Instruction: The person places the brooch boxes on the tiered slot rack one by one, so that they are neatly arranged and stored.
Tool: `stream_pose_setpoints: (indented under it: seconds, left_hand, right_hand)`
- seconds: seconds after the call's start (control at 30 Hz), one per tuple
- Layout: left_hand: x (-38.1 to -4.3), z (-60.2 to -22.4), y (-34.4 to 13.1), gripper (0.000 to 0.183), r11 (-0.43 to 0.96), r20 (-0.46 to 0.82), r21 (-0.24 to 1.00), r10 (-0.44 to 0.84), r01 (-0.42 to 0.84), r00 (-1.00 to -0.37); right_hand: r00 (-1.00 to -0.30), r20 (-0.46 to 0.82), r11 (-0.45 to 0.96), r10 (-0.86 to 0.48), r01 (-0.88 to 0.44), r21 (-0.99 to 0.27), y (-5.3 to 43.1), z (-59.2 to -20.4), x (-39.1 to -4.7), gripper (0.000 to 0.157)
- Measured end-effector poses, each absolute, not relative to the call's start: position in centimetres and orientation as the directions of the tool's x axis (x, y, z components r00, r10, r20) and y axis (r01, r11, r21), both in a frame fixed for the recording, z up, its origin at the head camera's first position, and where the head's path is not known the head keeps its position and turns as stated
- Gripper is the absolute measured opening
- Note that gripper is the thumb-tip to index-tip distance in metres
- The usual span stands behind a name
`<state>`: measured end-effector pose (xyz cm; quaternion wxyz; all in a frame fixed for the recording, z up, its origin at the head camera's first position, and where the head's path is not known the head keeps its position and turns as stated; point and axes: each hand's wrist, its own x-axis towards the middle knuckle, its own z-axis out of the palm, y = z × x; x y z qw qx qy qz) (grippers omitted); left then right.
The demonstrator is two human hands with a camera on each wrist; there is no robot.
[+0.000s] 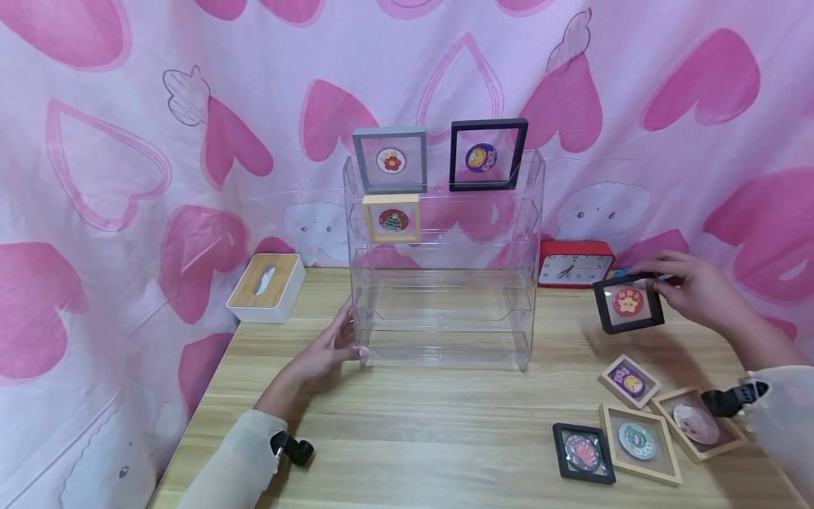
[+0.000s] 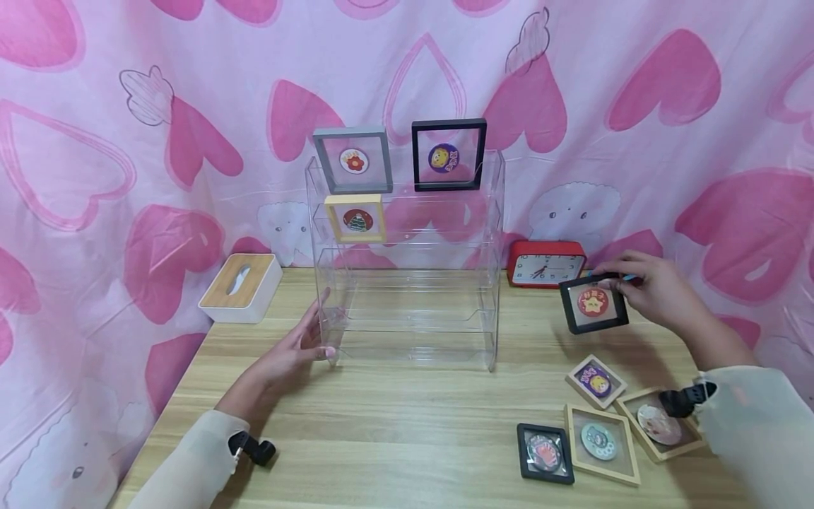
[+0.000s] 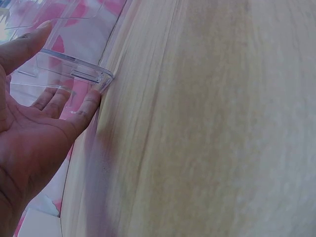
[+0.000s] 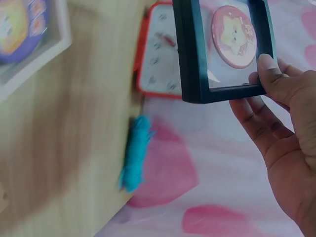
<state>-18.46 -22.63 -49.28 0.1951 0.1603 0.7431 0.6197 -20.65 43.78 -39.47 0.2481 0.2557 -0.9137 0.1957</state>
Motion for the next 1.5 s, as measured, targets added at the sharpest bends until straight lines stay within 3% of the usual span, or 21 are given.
stream_pose_setpoints:
  seconds: [0.27,0.47,0.73,0.9,1.03,1.5]
  left_hand:
    - [-18.5,-49.2,-22.7,0.113,0.186,-0.095,0.983,0.479,-0.005,-0.873]
    - [-18.5,-49.2,-22.7,0.113,0.180,-0.089,0.984,0.485,-0.001,-0.870]
    - [-18.5,-49.3,-22.7,0.114,0.188,-0.098,0.982,0.475,-0.007,-0.875]
    - [-18.5,-49.3,-22.8,0.114,0.194,-0.105,0.981,0.467,-0.014,-0.878]
    - [-18.5,-49.3,-22.8,0.114,0.198,-0.103,0.980,0.465,-0.010,-0.879]
    - [-18.5,-49.5,-22.8,0.114,0.180,-0.066,0.983,0.490,0.026,-0.869]
  right_hand:
    - [-0.719,0.621,0.716,-0.311,-0.607,-0.345,39.8,-36.0,-20.0,0.050]
    - [-0.739,0.624,0.663,-0.256,-0.604,-0.443,36.7,-33.3,-19.1,0.047]
    - [-0.841,0.535,0.493,-0.078,-0.499,-0.713,32.5,-29.8,-18.8,0.028]
    - [-0.883,0.470,0.403,0.026,-0.421,-0.813,29.8,-27.7,-19.3,0.028]
    - [-0.864,0.500,0.351,0.060,-0.451,-0.821,27.3,-26.5,-20.1,0.029]
    - [-0.824,0.566,0.405,0.019,-0.511,-0.758,21.4,-25.4,-23.8,0.026]
